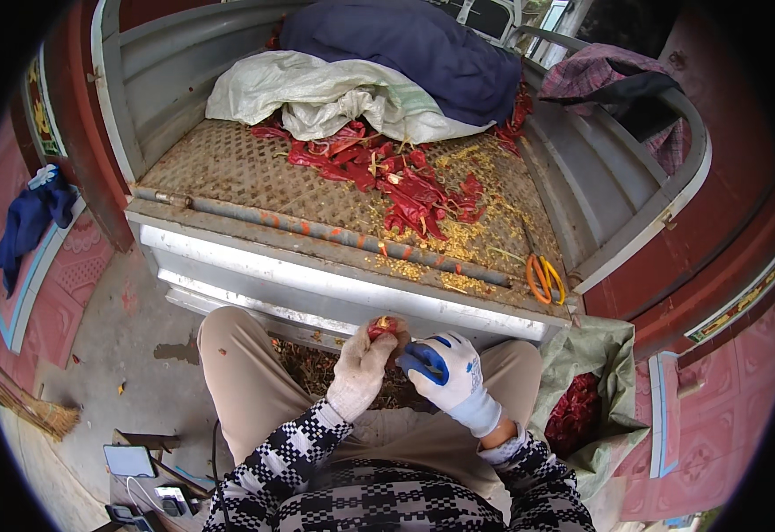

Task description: The person sits cross-legged and uses scissors to trim the stems off red chilies, placing the trimmed chilies into a sack. The person repeatedly picks up chilies, cuts the stems, and drops them into the sack.

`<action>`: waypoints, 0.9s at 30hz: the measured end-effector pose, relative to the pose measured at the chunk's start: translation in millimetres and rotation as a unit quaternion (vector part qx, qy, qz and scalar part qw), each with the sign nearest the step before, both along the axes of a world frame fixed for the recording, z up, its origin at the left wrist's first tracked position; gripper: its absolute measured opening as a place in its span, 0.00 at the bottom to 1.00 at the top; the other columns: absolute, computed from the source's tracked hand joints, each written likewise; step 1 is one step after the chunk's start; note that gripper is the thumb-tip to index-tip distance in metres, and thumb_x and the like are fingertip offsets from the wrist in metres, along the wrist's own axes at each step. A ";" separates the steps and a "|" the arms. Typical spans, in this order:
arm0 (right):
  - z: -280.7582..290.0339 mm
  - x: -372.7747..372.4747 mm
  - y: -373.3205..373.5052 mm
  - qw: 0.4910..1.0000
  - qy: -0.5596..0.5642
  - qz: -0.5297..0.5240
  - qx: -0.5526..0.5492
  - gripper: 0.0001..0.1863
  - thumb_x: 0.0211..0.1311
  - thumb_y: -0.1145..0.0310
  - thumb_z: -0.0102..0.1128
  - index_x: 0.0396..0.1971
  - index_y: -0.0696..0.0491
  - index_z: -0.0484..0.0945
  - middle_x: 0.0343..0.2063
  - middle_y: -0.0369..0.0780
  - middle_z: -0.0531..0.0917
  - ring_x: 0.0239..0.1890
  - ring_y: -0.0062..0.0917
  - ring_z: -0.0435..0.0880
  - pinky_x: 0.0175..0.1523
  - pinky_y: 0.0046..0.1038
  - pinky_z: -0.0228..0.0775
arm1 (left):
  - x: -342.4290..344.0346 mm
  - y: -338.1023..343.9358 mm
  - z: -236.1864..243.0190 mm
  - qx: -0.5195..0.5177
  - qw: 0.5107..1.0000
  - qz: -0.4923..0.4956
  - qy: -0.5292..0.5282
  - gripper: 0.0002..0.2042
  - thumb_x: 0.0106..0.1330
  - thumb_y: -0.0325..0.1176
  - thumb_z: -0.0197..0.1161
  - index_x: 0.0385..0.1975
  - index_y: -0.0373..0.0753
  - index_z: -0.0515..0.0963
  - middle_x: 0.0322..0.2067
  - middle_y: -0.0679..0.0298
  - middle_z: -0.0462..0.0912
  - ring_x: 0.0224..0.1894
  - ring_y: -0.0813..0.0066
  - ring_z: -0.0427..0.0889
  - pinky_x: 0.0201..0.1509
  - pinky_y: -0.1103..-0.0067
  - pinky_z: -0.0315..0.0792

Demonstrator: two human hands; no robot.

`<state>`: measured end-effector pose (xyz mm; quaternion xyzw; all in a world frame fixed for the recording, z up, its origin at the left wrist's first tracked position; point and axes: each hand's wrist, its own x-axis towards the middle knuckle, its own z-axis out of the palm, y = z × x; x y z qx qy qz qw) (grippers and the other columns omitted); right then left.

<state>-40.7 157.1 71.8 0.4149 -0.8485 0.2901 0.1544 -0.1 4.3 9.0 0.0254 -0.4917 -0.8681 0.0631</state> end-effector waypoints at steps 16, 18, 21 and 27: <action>39.6 -42.4 -16.7 0.946 0.145 0.192 0.218 0.09 0.48 0.58 0.62 0.22 0.46 0.78 0.25 0.36 0.76 0.33 0.30 0.77 0.36 0.33 0.68 | 10.6 -18.3 18.6 -0.052 0.982 -0.173 -0.055 0.13 0.63 0.28 0.52 0.47 0.33 0.70 0.21 0.70 0.69 0.21 0.84 0.65 0.25 0.84 0.61; 32.2 -41.6 -18.7 0.955 0.121 0.191 0.190 0.09 0.48 0.59 0.61 0.23 0.48 0.79 0.25 0.36 0.77 0.32 0.31 0.78 0.35 0.35 0.69 | 6.9 -14.0 3.4 -0.067 0.988 -0.137 -0.012 0.14 0.62 0.27 0.53 0.47 0.32 0.71 0.22 0.69 0.71 0.23 0.83 0.67 0.27 0.84 0.64; 12.2 -38.7 -16.1 0.981 -0.072 0.156 0.090 0.08 0.52 0.64 0.60 0.26 0.54 0.79 0.26 0.38 0.80 0.30 0.31 0.79 0.34 0.34 0.71 | 9.3 -17.1 7.9 -0.103 0.985 -0.136 -0.010 0.12 0.62 0.27 0.53 0.44 0.32 0.74 0.24 0.68 0.74 0.26 0.83 0.70 0.31 0.84 0.67; -15.7 -16.6 -19.0 0.852 -0.467 0.026 -0.236 0.12 0.66 0.66 0.57 0.32 0.62 0.79 0.20 0.36 0.78 0.22 0.17 0.75 0.28 0.22 0.68 | 8.2 -19.6 7.3 -0.110 0.984 -0.142 0.010 0.08 0.61 0.27 0.54 0.36 0.33 0.76 0.26 0.68 0.77 0.27 0.83 0.72 0.33 0.84 0.67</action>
